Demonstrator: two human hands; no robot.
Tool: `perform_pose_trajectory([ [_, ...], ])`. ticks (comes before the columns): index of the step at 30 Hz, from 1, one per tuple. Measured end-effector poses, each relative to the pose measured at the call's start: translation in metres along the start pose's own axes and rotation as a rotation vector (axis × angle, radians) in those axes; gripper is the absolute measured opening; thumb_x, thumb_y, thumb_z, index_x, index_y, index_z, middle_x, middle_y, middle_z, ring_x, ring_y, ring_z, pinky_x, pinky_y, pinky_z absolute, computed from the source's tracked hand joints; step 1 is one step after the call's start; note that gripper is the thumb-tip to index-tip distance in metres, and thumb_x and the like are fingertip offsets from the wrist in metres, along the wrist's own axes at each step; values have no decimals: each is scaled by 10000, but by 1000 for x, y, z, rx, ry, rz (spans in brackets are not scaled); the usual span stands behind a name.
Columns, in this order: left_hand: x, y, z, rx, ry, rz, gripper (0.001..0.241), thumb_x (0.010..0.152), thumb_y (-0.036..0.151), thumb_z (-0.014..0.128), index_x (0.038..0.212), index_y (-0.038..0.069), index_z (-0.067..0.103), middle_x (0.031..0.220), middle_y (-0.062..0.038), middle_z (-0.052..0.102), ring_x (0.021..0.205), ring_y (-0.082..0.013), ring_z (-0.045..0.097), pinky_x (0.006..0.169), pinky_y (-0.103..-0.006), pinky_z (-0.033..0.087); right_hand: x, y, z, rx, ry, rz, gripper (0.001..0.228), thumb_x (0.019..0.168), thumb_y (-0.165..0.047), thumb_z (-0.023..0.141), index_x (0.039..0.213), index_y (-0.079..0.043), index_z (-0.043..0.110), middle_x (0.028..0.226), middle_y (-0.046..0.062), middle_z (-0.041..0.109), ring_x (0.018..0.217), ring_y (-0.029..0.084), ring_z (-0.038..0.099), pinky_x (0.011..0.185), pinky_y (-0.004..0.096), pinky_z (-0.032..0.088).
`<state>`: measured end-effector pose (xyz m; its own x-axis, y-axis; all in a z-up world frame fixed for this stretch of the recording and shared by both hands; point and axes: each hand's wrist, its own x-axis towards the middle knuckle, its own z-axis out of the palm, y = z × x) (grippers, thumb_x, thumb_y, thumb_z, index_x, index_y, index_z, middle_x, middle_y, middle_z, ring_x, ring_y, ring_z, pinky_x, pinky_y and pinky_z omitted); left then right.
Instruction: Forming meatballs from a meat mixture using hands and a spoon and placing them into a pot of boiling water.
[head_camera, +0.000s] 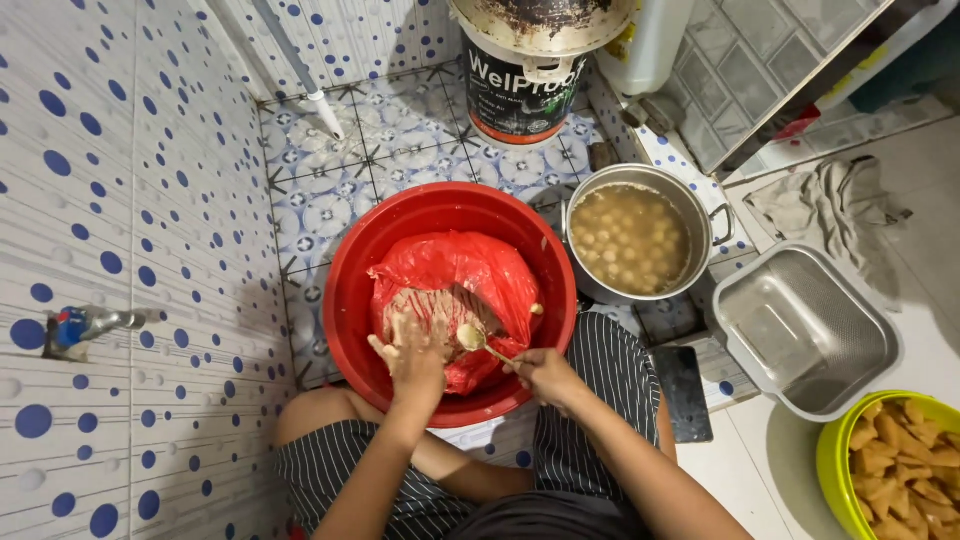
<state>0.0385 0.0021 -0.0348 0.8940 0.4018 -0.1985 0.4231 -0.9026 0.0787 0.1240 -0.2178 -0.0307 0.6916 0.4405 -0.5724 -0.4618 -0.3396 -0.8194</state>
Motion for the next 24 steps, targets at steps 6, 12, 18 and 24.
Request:
perform_pose_trajectory([
  [6, -20, 8, -56, -971, -112, -28, 951, 816, -145, 489, 1610, 347, 310, 1685, -148, 209, 1564, -330, 166, 1230, -596, 122, -33, -42, 2, 261, -210, 197, 260, 955, -53, 591, 1143, 118, 643, 616, 31, 424, 406, 20, 290, 295, 125, 239],
  [12, -17, -18, 12, -709, 23, 239, 942, 762, -85, 571, 1595, 309, 376, 1558, -278, 360, 1516, -474, 191, 1189, -622, 110, -18, -35, -11, 559, -389, 343, 188, 979, -41, 580, 1143, 48, 599, 658, -11, 373, 424, -31, 256, 318, 83, 185],
  [18, -28, -32, 20, -553, 379, 374, 842, 712, -98, 551, 1461, 286, 564, 1569, -271, 387, 1493, -478, 253, 1150, -596, 277, 0, -19, -19, 567, -410, 275, 249, 1022, -43, 489, 1157, 78, 660, 580, -53, 407, 380, 14, 189, 300, 182, 137],
  [24, -5, -43, 54, -389, 752, 517, 658, 645, 23, 605, 1239, 283, 711, 1312, -67, 624, 1265, -390, 568, 940, -545, 479, 14, -25, -9, 223, -242, 101, 216, 967, -77, 580, 1069, -5, 756, 655, 12, 526, 412, 66, 373, 317, 200, 236],
])
